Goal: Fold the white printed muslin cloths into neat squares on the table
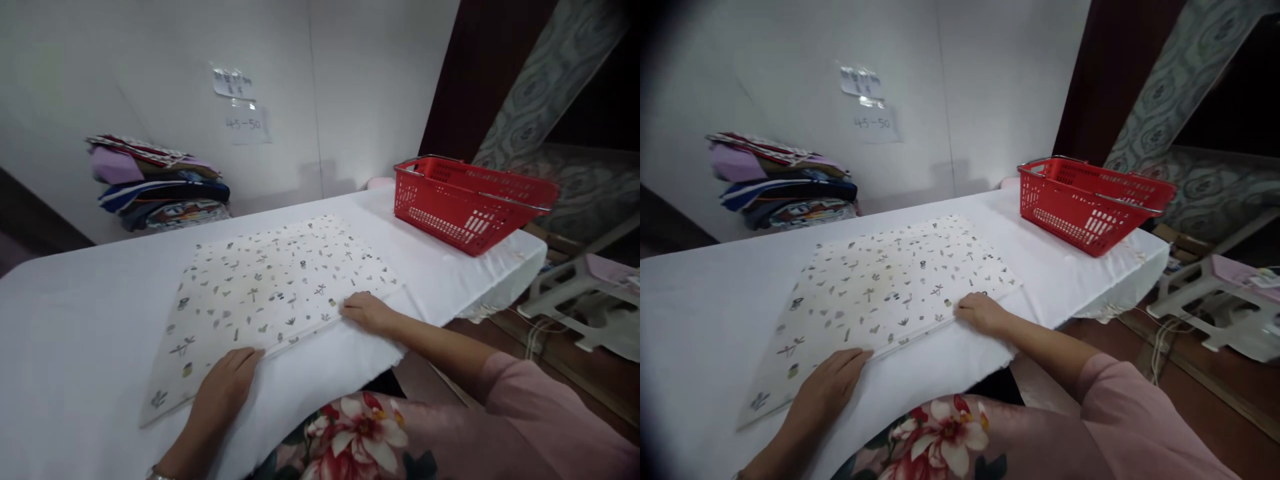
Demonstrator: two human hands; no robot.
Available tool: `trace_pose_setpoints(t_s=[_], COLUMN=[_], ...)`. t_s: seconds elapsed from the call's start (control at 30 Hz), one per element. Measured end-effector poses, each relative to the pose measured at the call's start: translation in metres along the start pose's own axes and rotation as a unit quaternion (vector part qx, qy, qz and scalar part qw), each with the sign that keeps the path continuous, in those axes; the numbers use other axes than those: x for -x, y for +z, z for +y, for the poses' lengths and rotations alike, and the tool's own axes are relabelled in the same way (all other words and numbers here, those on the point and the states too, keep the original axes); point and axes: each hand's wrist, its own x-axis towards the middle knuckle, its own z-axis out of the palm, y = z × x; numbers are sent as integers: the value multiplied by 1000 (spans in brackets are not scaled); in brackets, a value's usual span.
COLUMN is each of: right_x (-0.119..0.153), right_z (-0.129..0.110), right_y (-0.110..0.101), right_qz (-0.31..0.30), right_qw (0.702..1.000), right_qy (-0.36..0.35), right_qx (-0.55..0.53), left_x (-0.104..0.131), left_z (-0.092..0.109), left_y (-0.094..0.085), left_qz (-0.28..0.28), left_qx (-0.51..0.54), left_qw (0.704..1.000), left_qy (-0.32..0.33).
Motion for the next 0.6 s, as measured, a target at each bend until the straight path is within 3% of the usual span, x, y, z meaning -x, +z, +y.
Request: trace_pose_setpoints(t_s=[0.33,0.6], right_x=[90,108], right_z=[67,82], right_y=[-44,-53], right_qz=[30,30], right_qw=[984,971], right_qy=[159,218], right_qx=[71,97], left_x=[7,9], left_z=[-5,-4], left_y=[8,4], left_qz=[12,-16], left_qx=[-26,-13], left_qw=[1000,997], left_qy=[-1,-76])
